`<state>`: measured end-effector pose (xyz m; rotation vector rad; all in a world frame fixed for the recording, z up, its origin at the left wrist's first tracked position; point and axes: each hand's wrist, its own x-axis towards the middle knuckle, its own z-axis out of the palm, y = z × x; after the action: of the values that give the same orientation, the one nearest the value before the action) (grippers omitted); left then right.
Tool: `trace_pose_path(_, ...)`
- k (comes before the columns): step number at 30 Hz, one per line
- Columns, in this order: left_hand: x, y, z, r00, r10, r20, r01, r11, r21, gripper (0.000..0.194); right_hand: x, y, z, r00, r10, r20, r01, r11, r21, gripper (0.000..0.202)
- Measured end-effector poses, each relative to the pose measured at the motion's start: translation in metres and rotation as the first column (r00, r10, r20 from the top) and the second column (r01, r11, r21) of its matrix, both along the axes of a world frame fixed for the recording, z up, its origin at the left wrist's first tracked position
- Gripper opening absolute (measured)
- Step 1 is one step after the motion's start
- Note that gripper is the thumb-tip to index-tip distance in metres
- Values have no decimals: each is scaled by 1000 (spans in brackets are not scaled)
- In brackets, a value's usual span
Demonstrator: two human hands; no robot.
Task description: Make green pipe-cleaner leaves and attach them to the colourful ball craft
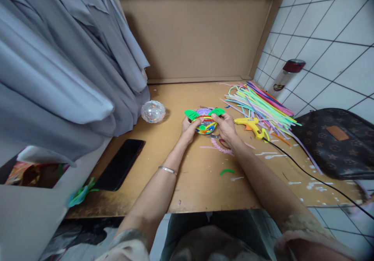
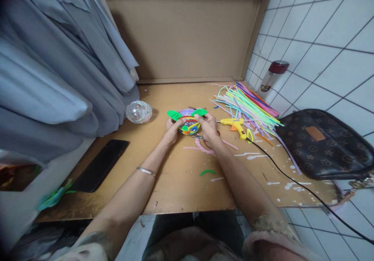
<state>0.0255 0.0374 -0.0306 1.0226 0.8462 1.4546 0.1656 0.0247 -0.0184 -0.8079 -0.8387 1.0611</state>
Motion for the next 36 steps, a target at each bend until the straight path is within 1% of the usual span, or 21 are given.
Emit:
trace_pose_path(5, 0, 1, -2, 1000, 1, 6, -1, 1000, 8, 63, 1, 3, -3, 1000, 3, 24, -4, 1000, 5, 38)
trace_pose_path(17, -1, 3, -3, 1000, -12, 8, 12, 1000, 6, 64, 2, 4, 0, 998, 32, -51, -33, 999, -9, 37)
trace_pose_path(22, 1, 3, -2, 1000, -12, 19, 11, 1000, 12, 66, -2, 6, 0, 997, -20, -77, 19, 1000, -17, 38)
trace_pose_path(27, 2, 1, 0, 1000, -14, 8, 13, 1000, 20, 72, -3, 5, -2, 999, -15, -44, 15, 1000, -13, 37)
trace_pose_path(33, 1, -1, 1, 999, -11, 35, 10, 1000, 24, 72, -2, -3, 0, 999, 37, 3, -37, 999, 17, 37)
trace_pose_path(36, 1, -1, 1, 999, -25, 40, 24, 999, 29, 72, -2, -5, 0, 999, 33, 14, -33, 999, 30, 35)
